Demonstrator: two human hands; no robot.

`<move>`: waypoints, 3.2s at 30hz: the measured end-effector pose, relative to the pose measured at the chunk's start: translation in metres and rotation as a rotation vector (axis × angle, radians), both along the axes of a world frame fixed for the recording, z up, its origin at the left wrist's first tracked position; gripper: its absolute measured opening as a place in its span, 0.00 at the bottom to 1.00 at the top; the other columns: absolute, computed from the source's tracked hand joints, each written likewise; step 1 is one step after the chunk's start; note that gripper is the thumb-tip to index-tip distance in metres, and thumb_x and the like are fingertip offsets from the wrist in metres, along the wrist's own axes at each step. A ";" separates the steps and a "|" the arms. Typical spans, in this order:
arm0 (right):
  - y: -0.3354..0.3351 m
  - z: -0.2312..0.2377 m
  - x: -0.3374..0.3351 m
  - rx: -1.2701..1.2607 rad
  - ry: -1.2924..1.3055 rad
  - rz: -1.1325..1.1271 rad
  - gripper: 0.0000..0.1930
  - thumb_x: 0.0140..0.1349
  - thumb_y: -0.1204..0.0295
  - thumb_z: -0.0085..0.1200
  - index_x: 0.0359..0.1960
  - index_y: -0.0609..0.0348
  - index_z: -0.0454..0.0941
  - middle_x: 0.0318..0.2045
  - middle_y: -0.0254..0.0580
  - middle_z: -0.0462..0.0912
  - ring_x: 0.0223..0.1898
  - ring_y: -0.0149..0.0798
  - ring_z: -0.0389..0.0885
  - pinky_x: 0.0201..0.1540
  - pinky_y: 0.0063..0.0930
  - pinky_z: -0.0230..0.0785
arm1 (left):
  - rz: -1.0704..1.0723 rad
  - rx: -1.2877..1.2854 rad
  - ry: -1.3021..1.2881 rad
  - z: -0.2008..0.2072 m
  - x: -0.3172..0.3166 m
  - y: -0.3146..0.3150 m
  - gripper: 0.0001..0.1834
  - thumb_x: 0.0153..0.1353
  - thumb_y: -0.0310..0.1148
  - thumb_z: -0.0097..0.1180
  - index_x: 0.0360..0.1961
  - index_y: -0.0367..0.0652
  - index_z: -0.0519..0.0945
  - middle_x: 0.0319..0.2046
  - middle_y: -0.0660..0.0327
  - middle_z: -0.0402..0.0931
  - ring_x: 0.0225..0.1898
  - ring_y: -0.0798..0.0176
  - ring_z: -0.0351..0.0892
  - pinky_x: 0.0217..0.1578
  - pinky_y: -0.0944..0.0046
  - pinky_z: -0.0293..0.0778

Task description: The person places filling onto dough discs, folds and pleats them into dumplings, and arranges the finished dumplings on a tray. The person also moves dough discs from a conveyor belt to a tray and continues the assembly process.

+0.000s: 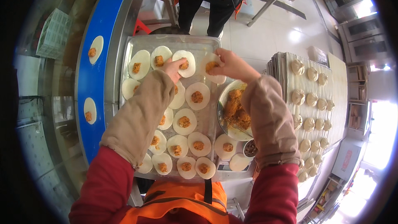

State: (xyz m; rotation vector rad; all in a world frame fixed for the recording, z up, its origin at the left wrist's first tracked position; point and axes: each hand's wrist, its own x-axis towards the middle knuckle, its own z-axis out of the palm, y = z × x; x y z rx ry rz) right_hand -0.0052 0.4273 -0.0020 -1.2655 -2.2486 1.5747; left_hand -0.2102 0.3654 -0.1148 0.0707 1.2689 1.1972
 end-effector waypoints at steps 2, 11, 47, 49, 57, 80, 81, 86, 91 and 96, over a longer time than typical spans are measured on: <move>0.029 -0.009 0.000 -0.213 0.104 0.050 0.21 0.49 0.73 0.63 0.45 0.64 0.74 0.33 0.41 0.81 0.36 0.32 0.78 0.38 0.27 0.69 | -0.025 -0.029 0.120 0.002 0.005 -0.001 0.22 0.59 0.27 0.56 0.54 0.43 0.66 0.48 0.57 0.73 0.49 0.57 0.75 0.46 0.52 0.76; 0.075 -0.091 -0.054 0.325 -0.379 0.011 0.30 0.42 0.59 0.64 0.48 0.58 0.73 0.37 0.52 0.81 0.41 0.51 0.80 0.44 0.39 0.72 | -0.160 -0.075 0.073 0.061 -0.001 -0.054 0.50 0.57 0.40 0.60 0.70 0.42 0.39 0.64 0.45 0.51 0.63 0.54 0.58 0.59 0.51 0.65; -0.074 -0.070 -0.546 0.715 -0.457 0.051 0.21 0.48 0.59 0.61 0.45 0.47 0.80 0.44 0.52 0.78 0.49 0.54 0.75 0.49 0.42 0.70 | 0.714 -0.021 0.202 0.121 -0.181 -0.514 0.09 0.61 0.24 0.52 0.42 0.43 0.74 0.33 0.62 0.75 0.32 0.69 0.74 0.32 0.67 0.70; -0.100 -0.068 -0.537 0.830 -0.435 0.144 0.20 0.45 0.65 0.62 0.42 0.49 0.77 0.41 0.48 0.77 0.47 0.52 0.76 0.49 0.40 0.71 | 0.701 -0.006 0.195 0.124 -0.184 -0.511 0.09 0.61 0.24 0.52 0.42 0.42 0.73 0.34 0.61 0.74 0.33 0.68 0.73 0.33 0.68 0.70; -0.149 -0.047 -0.468 0.722 -0.162 0.326 0.17 0.49 0.60 0.59 0.41 0.52 0.79 0.35 0.50 0.79 0.40 0.50 0.79 0.44 0.38 0.73 | 0.522 0.079 0.206 0.125 -0.199 -0.468 0.09 0.61 0.26 0.54 0.43 0.39 0.73 0.34 0.59 0.74 0.33 0.68 0.73 0.32 0.67 0.71; -0.156 -0.053 -0.460 0.239 -0.211 0.203 0.23 0.47 0.60 0.65 0.44 0.56 0.80 0.43 0.47 0.80 0.44 0.48 0.79 0.48 0.35 0.72 | -0.064 -0.244 0.867 0.032 -0.306 -0.417 0.36 0.48 0.48 0.68 0.48 0.28 0.71 0.31 0.54 0.76 0.30 0.63 0.76 0.30 0.66 0.72; -0.171 -0.052 -0.452 0.397 -0.238 0.174 0.26 0.46 0.58 0.67 0.47 0.55 0.78 0.45 0.47 0.78 0.46 0.48 0.77 0.49 0.35 0.71 | -0.023 -0.228 0.912 0.032 -0.303 -0.424 0.32 0.47 0.49 0.68 0.42 0.30 0.75 0.26 0.55 0.76 0.27 0.65 0.76 0.26 0.66 0.71; -0.217 -0.044 -0.445 0.262 -0.460 0.111 0.40 0.37 0.49 0.71 0.50 0.62 0.71 0.47 0.48 0.76 0.51 0.46 0.75 0.53 0.34 0.68 | -0.254 -0.263 0.954 0.046 -0.289 -0.465 0.23 0.46 0.47 0.67 0.25 0.34 0.79 0.25 0.51 0.78 0.25 0.56 0.77 0.26 0.60 0.70; -0.270 -0.045 -0.444 0.236 -0.620 0.214 0.36 0.37 0.49 0.69 0.49 0.54 0.78 0.49 0.42 0.75 0.53 0.46 0.70 0.53 0.34 0.62 | -0.205 -0.054 1.386 0.057 -0.237 -0.512 0.16 0.45 0.35 0.64 0.27 0.37 0.72 0.23 0.52 0.71 0.24 0.53 0.70 0.27 0.57 0.67; -0.344 -0.042 -0.394 -0.106 0.129 0.223 0.18 0.46 0.65 0.65 0.38 0.56 0.74 0.34 0.51 0.80 0.37 0.51 0.79 0.40 0.39 0.72 | 0.012 -0.398 0.908 0.076 -0.209 -0.564 0.11 0.52 0.32 0.58 0.33 0.38 0.74 0.26 0.61 0.70 0.31 0.62 0.73 0.31 0.61 0.70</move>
